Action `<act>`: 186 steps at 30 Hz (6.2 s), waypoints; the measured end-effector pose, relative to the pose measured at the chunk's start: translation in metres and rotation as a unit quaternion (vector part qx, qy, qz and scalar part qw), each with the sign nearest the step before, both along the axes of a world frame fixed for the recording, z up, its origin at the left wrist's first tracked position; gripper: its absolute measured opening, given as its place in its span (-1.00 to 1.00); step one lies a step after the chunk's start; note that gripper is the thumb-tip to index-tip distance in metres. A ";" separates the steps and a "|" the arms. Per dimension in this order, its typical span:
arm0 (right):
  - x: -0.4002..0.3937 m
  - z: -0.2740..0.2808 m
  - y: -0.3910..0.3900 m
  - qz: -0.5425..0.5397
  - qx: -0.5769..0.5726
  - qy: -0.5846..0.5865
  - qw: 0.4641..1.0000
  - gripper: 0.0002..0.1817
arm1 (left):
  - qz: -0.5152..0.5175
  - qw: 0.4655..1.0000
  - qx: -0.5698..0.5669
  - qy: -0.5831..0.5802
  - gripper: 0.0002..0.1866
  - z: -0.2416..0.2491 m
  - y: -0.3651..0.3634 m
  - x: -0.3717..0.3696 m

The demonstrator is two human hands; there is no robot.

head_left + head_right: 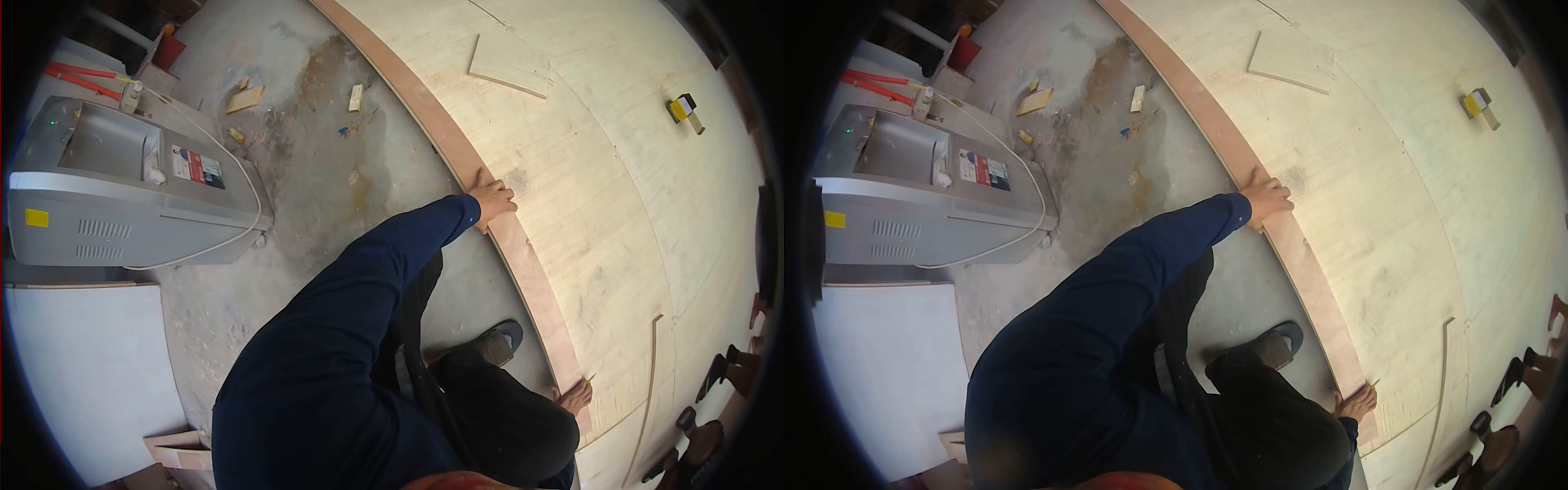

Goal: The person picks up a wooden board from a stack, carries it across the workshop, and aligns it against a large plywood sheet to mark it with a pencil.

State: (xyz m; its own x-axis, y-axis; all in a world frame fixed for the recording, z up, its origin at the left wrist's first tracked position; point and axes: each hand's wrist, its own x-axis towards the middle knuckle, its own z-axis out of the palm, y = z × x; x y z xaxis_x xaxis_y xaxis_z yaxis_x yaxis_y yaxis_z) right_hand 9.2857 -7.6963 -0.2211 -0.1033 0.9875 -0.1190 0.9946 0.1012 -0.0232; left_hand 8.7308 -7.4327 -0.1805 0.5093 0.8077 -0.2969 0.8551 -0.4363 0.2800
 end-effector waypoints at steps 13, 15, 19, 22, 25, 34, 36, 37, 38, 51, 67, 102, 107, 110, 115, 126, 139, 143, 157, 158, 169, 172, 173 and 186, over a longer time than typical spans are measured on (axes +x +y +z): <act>0.013 -0.013 -0.001 0.068 0.068 -0.007 0.995 0.17 | 0.206 0.966 0.144 -0.055 -0.13 0.024 -0.023 -0.004; 0.012 -0.013 -0.001 0.041 0.034 0.001 0.999 0.16 | 0.464 0.869 0.153 -0.081 -0.11 -0.008 -0.002 -0.016; 0.006 -0.003 -0.001 0.017 0.008 -0.003 1.000 0.15 | 0.764 0.527 -0.099 -0.360 -0.26 -0.031 -0.002 -0.043; 0.001 -0.002 0.001 0.030 0.024 -0.001 0.999 0.13 | 0.708 0.376 -0.246 -0.545 -0.42 -0.053 -0.001 -0.053; -0.002 0.001 0.002 0.025 0.027 -0.005 0.999 0.13 | 0.687 0.337 -0.257 -0.590 -0.55 -0.066 0.000 -0.060; 0.004 -0.004 0.000 0.023 0.021 -0.025 0.999 0.12 | 0.657 0.302 -0.298 -0.623 -0.66 -0.072 -0.005 -0.066; 0.002 -0.001 0.001 0.013 0.011 -0.025 1.000 0.12 | 0.650 0.314 -0.309 -0.620 -0.64 -0.062 -0.009 -0.064; 0.002 -0.001 0.001 0.008 0.007 -0.029 1.000 0.12 | 0.646 0.311 -0.299 -0.630 -0.62 -0.056 -0.011 -0.062; 0.002 -0.001 0.002 0.011 0.009 -0.022 1.000 0.12 | 0.643 0.308 -0.288 -0.640 -0.60 -0.050 -0.012 -0.059; -0.004 0.005 0.004 -0.011 -0.015 -0.025 1.000 0.09 | 0.639 0.329 -0.299 -0.627 -0.48 -0.048 -0.015 -0.056; -0.018 0.030 0.012 -0.033 -0.043 -0.021 0.998 -0.05 | 0.247 0.963 0.061 0.087 0.16 -0.005 0.006 0.015; -0.034 0.035 -0.016 -0.165 -0.032 0.000 0.986 -0.02 | 0.256 0.934 -0.041 0.248 0.41 -0.024 0.025 0.029; -0.041 0.051 -0.010 -0.169 -0.080 -0.017 0.982 0.00 | -0.015 0.962 -0.075 0.264 -0.01 -0.050 0.046 0.023; -0.056 0.086 0.016 -0.134 -0.118 -0.005 0.984 -0.15 | -0.044 0.982 -0.052 0.179 -0.17 -0.033 0.036 0.011; -0.087 0.119 0.076 0.066 -0.140 0.087 0.984 -0.64 | 0.331 0.903 -0.139 0.235 0.52 0.007 0.020 0.051; -0.371 0.034 0.146 0.099 -0.088 0.310 0.942 -0.76 | 0.351 0.902 -0.147 0.203 0.51 0.017 0.021 0.051; -0.459 -0.002 0.165 -0.132 -0.044 0.348 0.927 -0.69 | 0.303 0.921 -0.124 0.211 0.49 0.011 0.021 0.045; -0.466 0.003 0.165 -0.066 -0.010 0.336 0.939 -0.73 | 0.293 0.921 -0.121 0.224 0.48 0.006 0.024 0.045; -0.413 0.010 0.145 -0.107 -0.031 0.265 0.958 -0.83 | 0.307 0.902 -0.147 0.264 0.52 0.009 0.031 0.050; -0.394 0.009 0.135 -0.130 -0.016 0.243 0.961 -0.84 | 0.304 0.904 -0.150 0.260 0.52 0.010 0.031 0.051; -0.174 0.052 0.030 -0.301 -0.108 0.021 0.947 -0.81 | 0.329 0.900 -0.158 0.239 0.48 0.019 0.026 0.054; -0.206 0.068 0.057 -0.202 -0.051 0.206 0.956 -0.82 | 0.325 0.904 -0.144 0.236 0.46 0.009 0.026 0.050; -0.225 0.075 0.072 -0.173 -0.037 0.255 0.951 -0.82 | 0.331 0.903 -0.142 0.233 0.46 0.012 0.025 0.050; -0.394 0.036 0.155 -0.005 -0.112 0.280 0.954 -0.76 | 0.344 0.906 -0.150 0.194 0.44 0.024 0.019 0.047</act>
